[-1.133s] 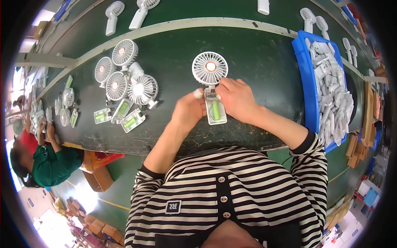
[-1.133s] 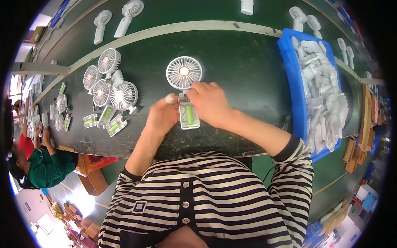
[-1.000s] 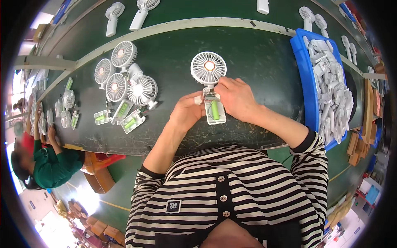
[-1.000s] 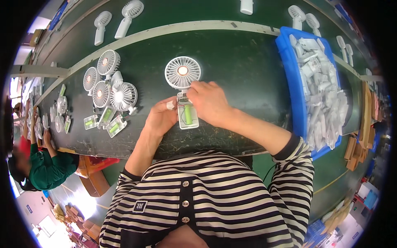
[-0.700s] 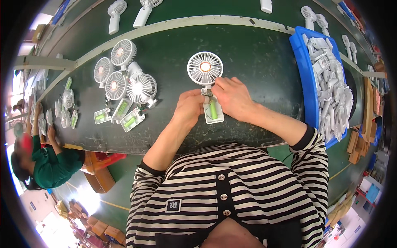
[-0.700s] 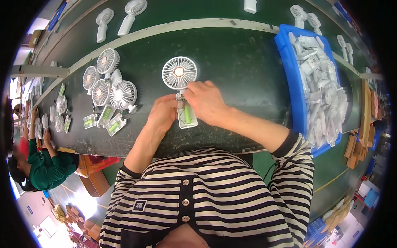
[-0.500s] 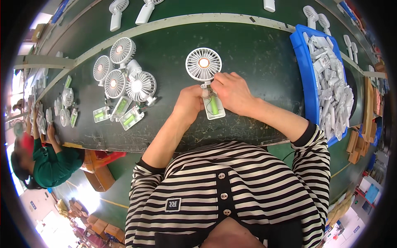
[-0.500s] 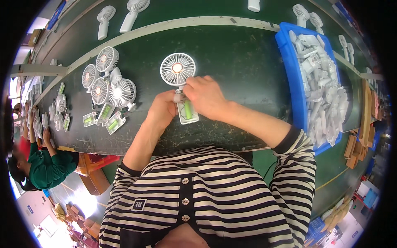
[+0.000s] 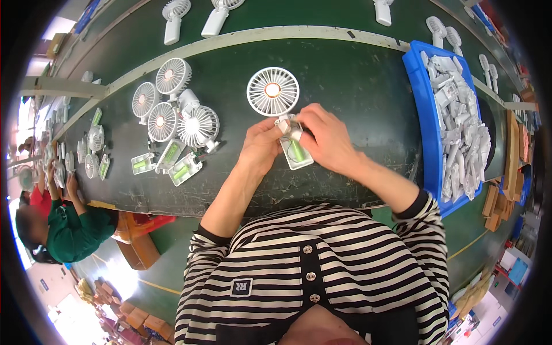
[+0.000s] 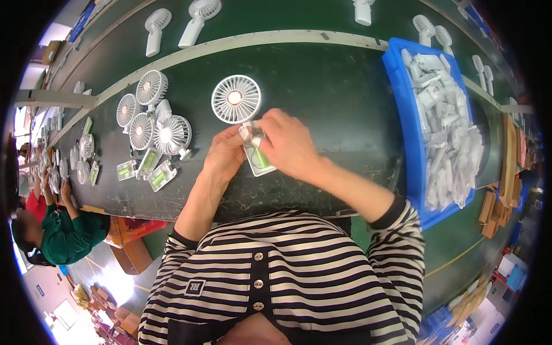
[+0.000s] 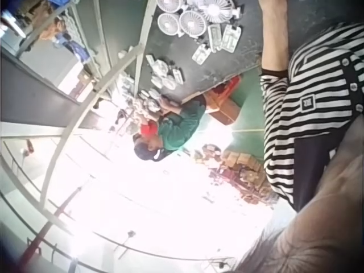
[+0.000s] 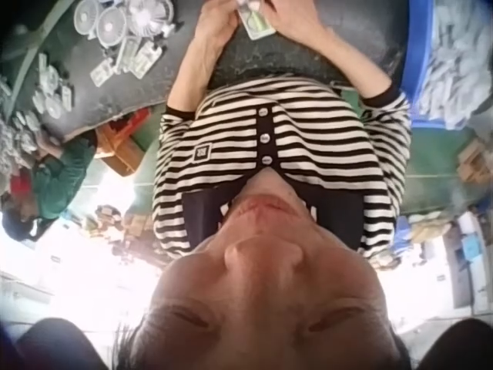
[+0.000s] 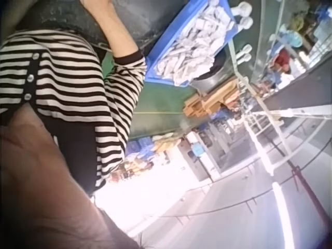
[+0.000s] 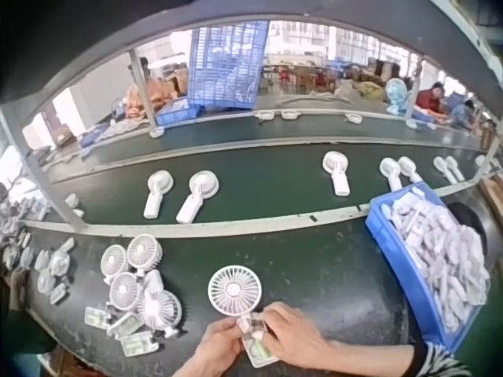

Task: The person assembles portable fans by hand, combining fan housings, batteries, circuit boards, and plastic components.

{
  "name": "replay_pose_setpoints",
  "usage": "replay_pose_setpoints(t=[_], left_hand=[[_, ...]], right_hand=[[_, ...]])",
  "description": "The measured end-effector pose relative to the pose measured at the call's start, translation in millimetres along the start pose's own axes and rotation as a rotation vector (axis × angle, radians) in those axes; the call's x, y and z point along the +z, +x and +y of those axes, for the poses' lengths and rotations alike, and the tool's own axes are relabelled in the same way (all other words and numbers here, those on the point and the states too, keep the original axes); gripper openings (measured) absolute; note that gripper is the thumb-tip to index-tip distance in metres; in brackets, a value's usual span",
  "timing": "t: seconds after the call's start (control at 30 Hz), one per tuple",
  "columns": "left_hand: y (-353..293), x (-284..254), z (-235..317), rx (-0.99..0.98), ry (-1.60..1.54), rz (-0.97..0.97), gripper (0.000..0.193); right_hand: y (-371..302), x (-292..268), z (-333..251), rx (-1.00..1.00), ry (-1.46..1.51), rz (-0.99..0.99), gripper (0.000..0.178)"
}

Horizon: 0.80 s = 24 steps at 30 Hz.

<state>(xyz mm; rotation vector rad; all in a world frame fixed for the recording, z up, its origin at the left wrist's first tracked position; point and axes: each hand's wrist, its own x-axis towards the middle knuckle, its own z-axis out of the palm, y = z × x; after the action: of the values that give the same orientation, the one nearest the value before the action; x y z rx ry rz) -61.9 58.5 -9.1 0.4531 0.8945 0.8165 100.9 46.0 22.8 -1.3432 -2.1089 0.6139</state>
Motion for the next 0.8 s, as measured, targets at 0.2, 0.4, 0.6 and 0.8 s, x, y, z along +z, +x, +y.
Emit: replay_pose_setpoints(t=[0.2, 0.4, 0.6, 0.8], left_hand=[[-1, 3, 8, 0.097, -0.016, 0.027, 0.022], [-2, 2, 8, 0.107, -0.045, 0.006, 0.022], [-4, 17, 8, 0.16, 0.0, 0.075, 0.019], [-12, 9, 0, 0.264, 0.109, 0.178, 0.022]], right_hand=[[-5, 23, -12, 0.146, 0.043, 0.208, 0.066], [-1, 33, -2, 0.393, 0.385, 0.054, 0.069], [1, 35, -9, 0.432, 0.315, 0.16, 0.06], [11, 38, -19, 0.441, 0.278, 0.119, 0.051]])
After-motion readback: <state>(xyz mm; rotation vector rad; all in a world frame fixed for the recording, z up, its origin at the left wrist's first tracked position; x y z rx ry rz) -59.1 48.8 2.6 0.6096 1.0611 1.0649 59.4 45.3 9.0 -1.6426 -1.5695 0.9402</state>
